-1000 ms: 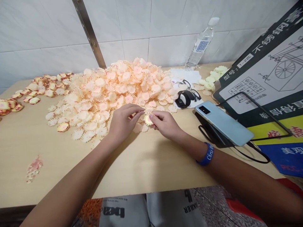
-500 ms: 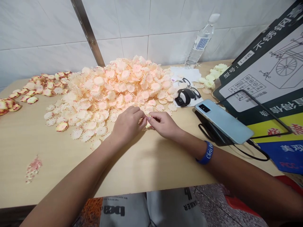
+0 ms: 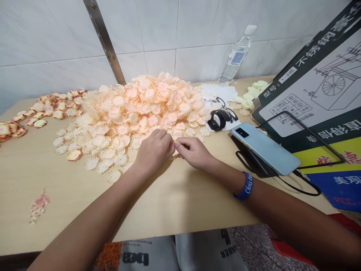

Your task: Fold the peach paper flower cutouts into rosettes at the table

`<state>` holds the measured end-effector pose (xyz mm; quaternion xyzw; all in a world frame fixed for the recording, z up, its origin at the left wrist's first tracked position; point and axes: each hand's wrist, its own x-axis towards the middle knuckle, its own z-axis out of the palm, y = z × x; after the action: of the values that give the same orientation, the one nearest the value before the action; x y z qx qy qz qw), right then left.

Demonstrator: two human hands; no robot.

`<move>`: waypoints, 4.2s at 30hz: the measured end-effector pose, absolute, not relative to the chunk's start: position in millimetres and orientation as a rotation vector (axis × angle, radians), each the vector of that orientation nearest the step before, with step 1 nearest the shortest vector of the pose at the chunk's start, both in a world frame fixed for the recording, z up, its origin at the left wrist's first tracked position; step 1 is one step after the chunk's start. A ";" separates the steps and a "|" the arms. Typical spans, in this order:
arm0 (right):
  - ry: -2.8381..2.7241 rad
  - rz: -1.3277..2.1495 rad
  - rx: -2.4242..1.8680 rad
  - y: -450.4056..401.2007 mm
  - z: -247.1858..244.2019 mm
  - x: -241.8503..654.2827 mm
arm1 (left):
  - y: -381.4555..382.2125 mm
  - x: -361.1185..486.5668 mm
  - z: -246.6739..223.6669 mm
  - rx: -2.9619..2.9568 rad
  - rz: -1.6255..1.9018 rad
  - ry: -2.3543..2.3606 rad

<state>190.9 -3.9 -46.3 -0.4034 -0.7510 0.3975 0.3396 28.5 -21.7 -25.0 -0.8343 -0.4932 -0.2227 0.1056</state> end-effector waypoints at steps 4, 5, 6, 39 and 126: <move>-1.960 1.014 -1.082 -4.4 -44.3 190.0 | -22.5 28.6 -19.9 -2.418 -0.471 -1.333; -1.958 1.015 -1.089 -4.6 -44.1 189.8 | -22.6 28.9 -18.9 -2.412 -0.443 -1.325; -1.957 1.016 -1.093 -4.8 -44.1 189.7 | -22.6 29.1 -18.3 -2.413 -0.432 -1.331; -1.689 1.233 -0.854 -6.6 -42.8 194.6 | -17.2 16.7 -9.3 -2.261 -1.633 -1.877; -1.593 1.169 -0.885 8.5 -40.5 206.0 | 1.3 -37.4 -0.1 -1.841 -1.638 -1.886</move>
<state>206.0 8.5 -40.5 -0.3611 -0.6497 0.4770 0.4691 -37.4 1.3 -0.1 -0.5931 -0.6076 -0.5279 0.0192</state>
